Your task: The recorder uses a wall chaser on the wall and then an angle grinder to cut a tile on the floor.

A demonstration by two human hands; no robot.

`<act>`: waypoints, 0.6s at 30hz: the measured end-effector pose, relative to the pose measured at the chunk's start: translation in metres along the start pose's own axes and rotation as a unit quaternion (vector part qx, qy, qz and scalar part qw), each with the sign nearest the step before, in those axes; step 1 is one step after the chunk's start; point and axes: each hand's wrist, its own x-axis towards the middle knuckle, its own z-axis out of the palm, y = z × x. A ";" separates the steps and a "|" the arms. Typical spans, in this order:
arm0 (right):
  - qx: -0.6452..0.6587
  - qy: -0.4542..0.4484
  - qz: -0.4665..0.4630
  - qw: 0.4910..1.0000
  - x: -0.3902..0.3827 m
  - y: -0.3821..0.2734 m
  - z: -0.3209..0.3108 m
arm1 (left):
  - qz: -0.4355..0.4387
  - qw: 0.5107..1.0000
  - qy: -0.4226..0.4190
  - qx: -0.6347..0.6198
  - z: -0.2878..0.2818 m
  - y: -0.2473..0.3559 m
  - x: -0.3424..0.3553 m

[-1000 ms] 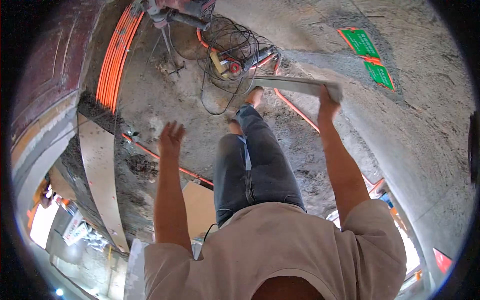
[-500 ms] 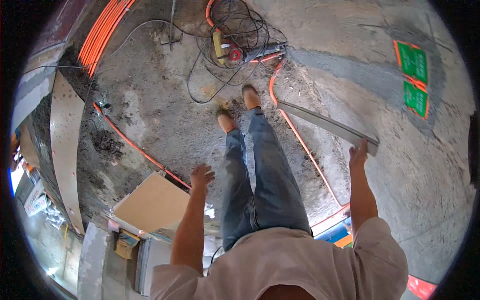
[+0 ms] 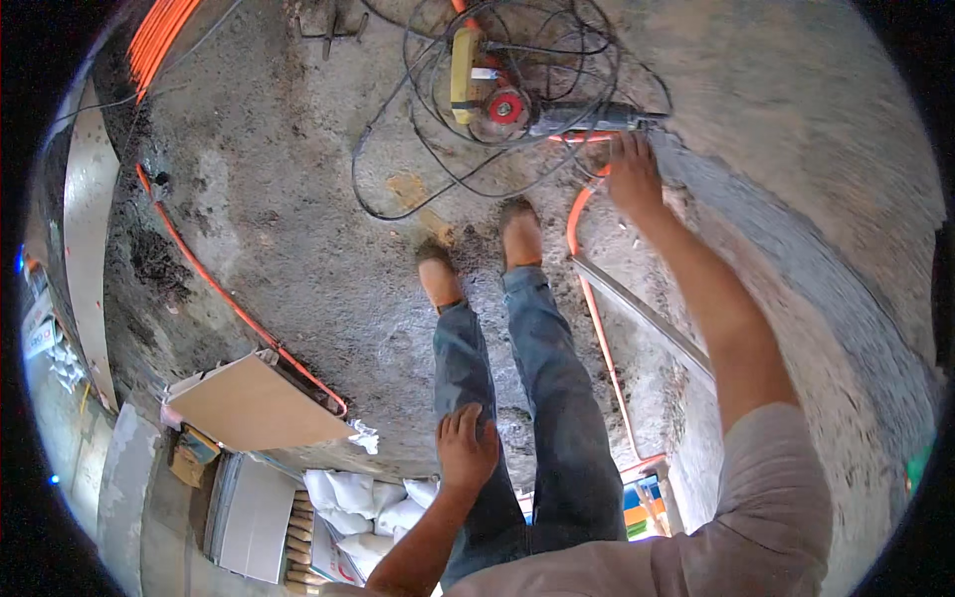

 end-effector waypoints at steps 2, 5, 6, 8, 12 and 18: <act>-0.138 0.037 -0.072 0.987 0.052 0.003 0.028 | -0.008 1.000 0.022 -0.013 0.000 -0.004 0.002; -0.105 -0.076 -0.046 0.991 0.097 0.006 0.046 | -0.023 0.999 0.017 -0.036 -0.001 -0.007 -0.001; -0.074 -0.164 -0.011 0.984 0.108 0.003 0.045 | -0.030 0.999 0.017 -0.037 -0.001 -0.008 -0.001; -0.088 -0.182 -0.029 0.979 0.117 0.021 0.046 | -0.022 0.997 0.030 -0.070 0.000 -0.006 -0.002; -0.016 -0.267 -0.004 0.964 0.087 -0.024 0.010 | -0.028 0.997 0.056 -0.047 -0.004 -0.010 -0.008; 0.068 -0.474 0.058 0.876 -0.021 -0.084 -0.096 | -0.055 0.988 0.116 -0.085 0.015 -0.024 -0.022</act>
